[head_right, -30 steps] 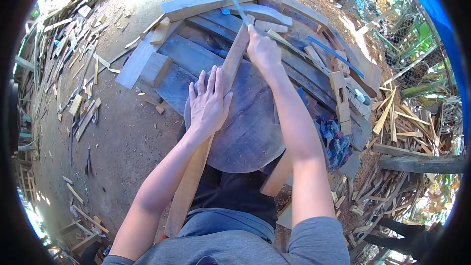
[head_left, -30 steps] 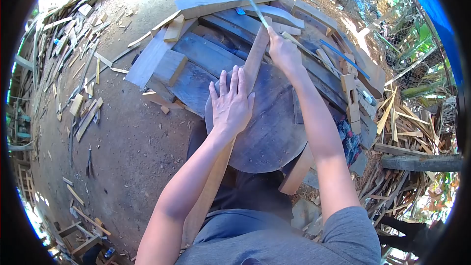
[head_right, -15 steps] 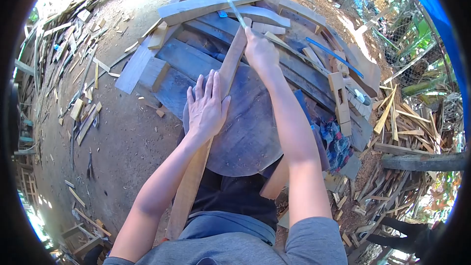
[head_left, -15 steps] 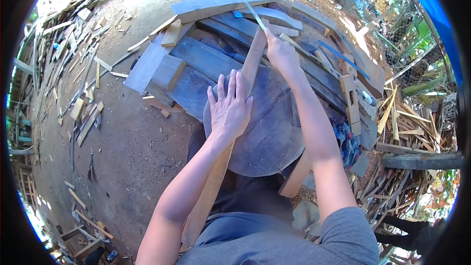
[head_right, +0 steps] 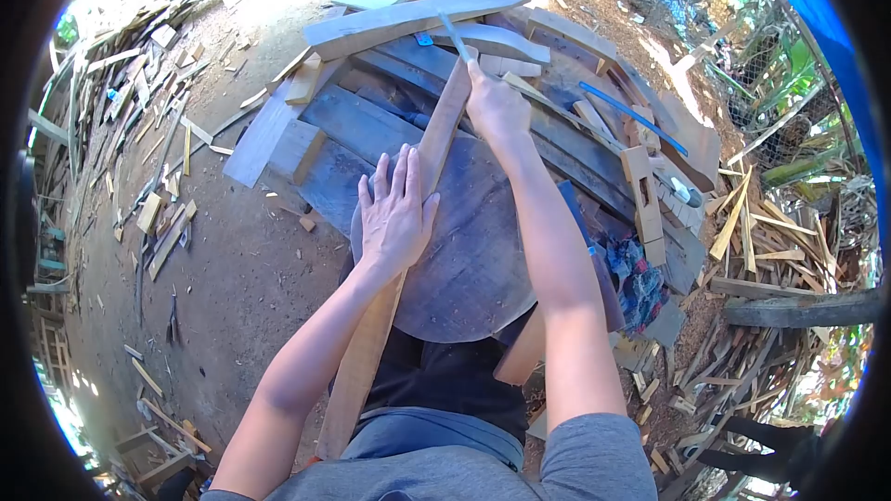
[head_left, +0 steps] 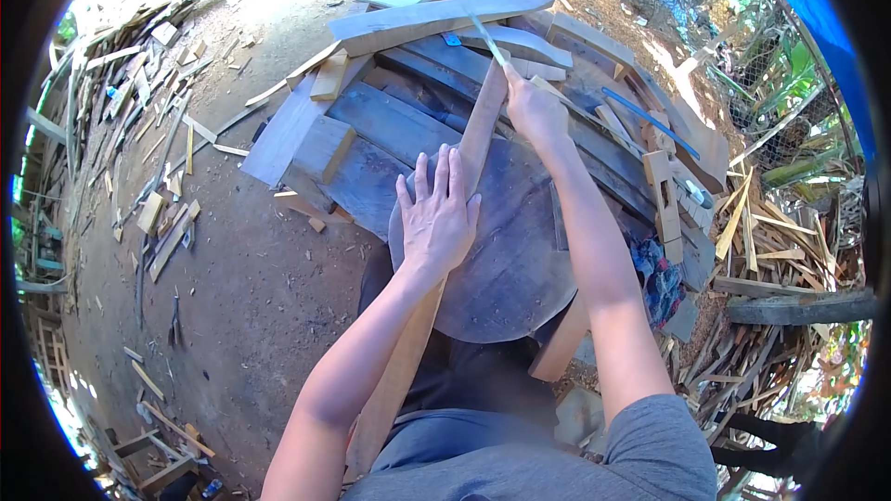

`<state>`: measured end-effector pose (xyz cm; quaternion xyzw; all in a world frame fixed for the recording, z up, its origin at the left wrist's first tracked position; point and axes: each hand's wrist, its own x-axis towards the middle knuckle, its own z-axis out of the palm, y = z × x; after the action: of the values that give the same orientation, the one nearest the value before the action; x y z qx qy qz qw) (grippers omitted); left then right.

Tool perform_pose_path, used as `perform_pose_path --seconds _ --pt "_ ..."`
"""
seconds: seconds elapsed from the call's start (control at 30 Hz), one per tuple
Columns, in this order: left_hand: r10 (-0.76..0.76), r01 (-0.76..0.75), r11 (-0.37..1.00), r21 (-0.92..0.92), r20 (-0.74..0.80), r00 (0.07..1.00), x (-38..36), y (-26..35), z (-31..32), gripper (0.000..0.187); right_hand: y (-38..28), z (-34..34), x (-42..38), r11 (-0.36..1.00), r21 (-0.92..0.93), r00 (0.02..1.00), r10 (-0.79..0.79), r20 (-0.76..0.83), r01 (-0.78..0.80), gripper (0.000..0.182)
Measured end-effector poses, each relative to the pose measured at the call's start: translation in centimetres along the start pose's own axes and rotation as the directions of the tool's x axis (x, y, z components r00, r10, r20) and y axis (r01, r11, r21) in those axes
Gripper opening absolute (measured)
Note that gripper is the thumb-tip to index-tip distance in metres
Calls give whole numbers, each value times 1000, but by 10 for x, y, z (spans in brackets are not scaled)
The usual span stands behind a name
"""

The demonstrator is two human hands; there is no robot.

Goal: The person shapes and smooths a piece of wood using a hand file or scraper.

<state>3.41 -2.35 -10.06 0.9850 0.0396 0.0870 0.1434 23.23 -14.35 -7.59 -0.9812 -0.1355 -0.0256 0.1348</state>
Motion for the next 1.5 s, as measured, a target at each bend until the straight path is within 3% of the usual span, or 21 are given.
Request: perform_pose_path --seconds 0.1,0.2,0.3,0.43,0.5,0.67,0.77,0.9,1.03,1.17,1.23,1.37,1.5 --pt "-16 16 1000 -3 27 1000 -3 1 -2 70 -13 -21 -64 993 -120 998 -18 59 25 48" --pt "-9 9 1000 -5 22 1000 -3 2 -1 70 -13 -24 -68 986 -163 996 -14 87 28 49" --pt "10 -10 1000 -4 -1 1000 -1 0 0 70 -4 -6 -12 999 -47 999 -7 -48 5 48" --pt "6 -6 1000 -6 5 1000 -2 1 -1 70 -2 2 21 999 -48 997 20 -81 -24 48" --pt "-2 2 1000 -14 1 1000 0 0 -1 70 2 5 3 1000 -6 999 -4 -37 4 45" --pt "-10 10 1000 -3 18 1000 -2 3 -3 71 -16 -21 -71 991 -128 997 -19 68 28 51" --pt "-7 7 1000 -4 10 1000 -2 2 -2 71 -6 -10 -38 995 -86 998 -62 -31 59 50" --pt "9 -9 1000 14 4 1000 -1 0 -1 71 -10 -1 20 999 -19 999 32 9 -32 46" --pt "-1 1 1000 0 11 1000 0 0 -1 71 -8 -5 -11 999 44 1000 24 4 -24 46" --pt "-2 2 1000 -7 9 1000 -2 2 -1 71 -7 -13 -57 1000 -6 998 19 68 -18 43" --pt "-6 6 1000 -10 12 1000 -2 1 -2 70 -8 -11 -47 998 -54 999 -10 32 12 49" --pt "5 -5 1000 -2 -2 1000 -2 0 1 70 -2 4 18 997 70 1000 19 -19 -18 44" --pt "-4 4 1000 -9 14 1000 0 0 -2 70 0 5 12 997 75 999 -7 -31 9 45"
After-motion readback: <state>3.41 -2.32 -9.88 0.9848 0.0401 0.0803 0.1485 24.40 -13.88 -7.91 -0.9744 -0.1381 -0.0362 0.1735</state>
